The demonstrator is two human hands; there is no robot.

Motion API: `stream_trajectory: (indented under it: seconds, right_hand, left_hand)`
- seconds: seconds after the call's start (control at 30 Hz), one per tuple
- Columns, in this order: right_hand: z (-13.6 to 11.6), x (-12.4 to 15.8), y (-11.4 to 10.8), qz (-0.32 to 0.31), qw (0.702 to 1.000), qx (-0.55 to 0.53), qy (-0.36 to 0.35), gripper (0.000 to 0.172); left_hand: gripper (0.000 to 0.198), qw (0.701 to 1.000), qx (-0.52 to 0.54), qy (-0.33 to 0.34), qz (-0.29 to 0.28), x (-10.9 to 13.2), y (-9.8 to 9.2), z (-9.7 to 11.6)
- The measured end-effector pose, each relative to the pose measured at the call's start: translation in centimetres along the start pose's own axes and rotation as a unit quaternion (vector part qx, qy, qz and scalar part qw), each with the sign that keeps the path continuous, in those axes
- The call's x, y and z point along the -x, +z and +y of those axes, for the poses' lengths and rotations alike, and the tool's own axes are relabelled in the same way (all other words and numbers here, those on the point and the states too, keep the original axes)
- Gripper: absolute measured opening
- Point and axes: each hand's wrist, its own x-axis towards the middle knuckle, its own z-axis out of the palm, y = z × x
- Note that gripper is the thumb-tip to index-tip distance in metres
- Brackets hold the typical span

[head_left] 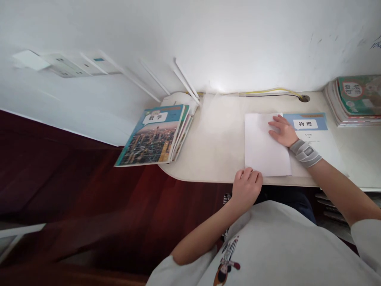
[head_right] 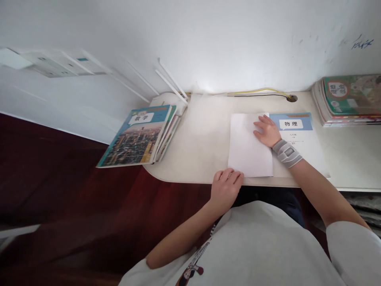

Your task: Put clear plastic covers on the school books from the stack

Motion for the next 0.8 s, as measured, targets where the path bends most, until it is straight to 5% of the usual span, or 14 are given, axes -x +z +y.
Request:
stream_trajectory:
  seconds: [0.2,0.3,0.4,0.53,0.6,0.67,0.8]
  right_hand:
    - [0.2,0.1,-0.1,-0.008,1.0,-0.015,-0.005,0.048]
    - [0.4,0.1,0.1,-0.014,1.0,-0.003,0.002,0.049]
    - [0.5,0.1,0.2,-0.013,1.0,0.01,0.004,0.049]
    - [0.5,0.1,0.3,-0.009,1.0,0.014,0.002,0.048]
    - [0.5,0.0,0.3,-0.006,1.0,0.011,-0.001,0.047]
    - [0.5,0.0,0.4,-0.006,1.0,0.009,-0.003,0.047]
    - [0.5,0.0,0.5,-0.005,1.0,0.006,0.0,0.046]
  left_hand:
    - [0.024,0.993,0.106,-0.034,-0.033,0.1,0.0,0.0]
    - [0.033,0.966,0.198,-0.163,0.018,0.0,-0.5,-2.3]
    - [0.041,0.875,0.336,-0.346,0.05,-0.2,-0.7,-6.3]
    - [0.03,0.689,0.555,-0.461,-0.074,-1.1,-0.5,-10.8]
    - [0.028,0.639,0.588,-0.476,-0.138,-1.9,-0.6,-11.8]
    - [0.026,0.64,0.578,-0.458,-0.215,-2.7,-1.0,-12.1]
    - [0.027,0.695,0.506,-0.36,-0.363,-4.2,-1.5,-11.8]
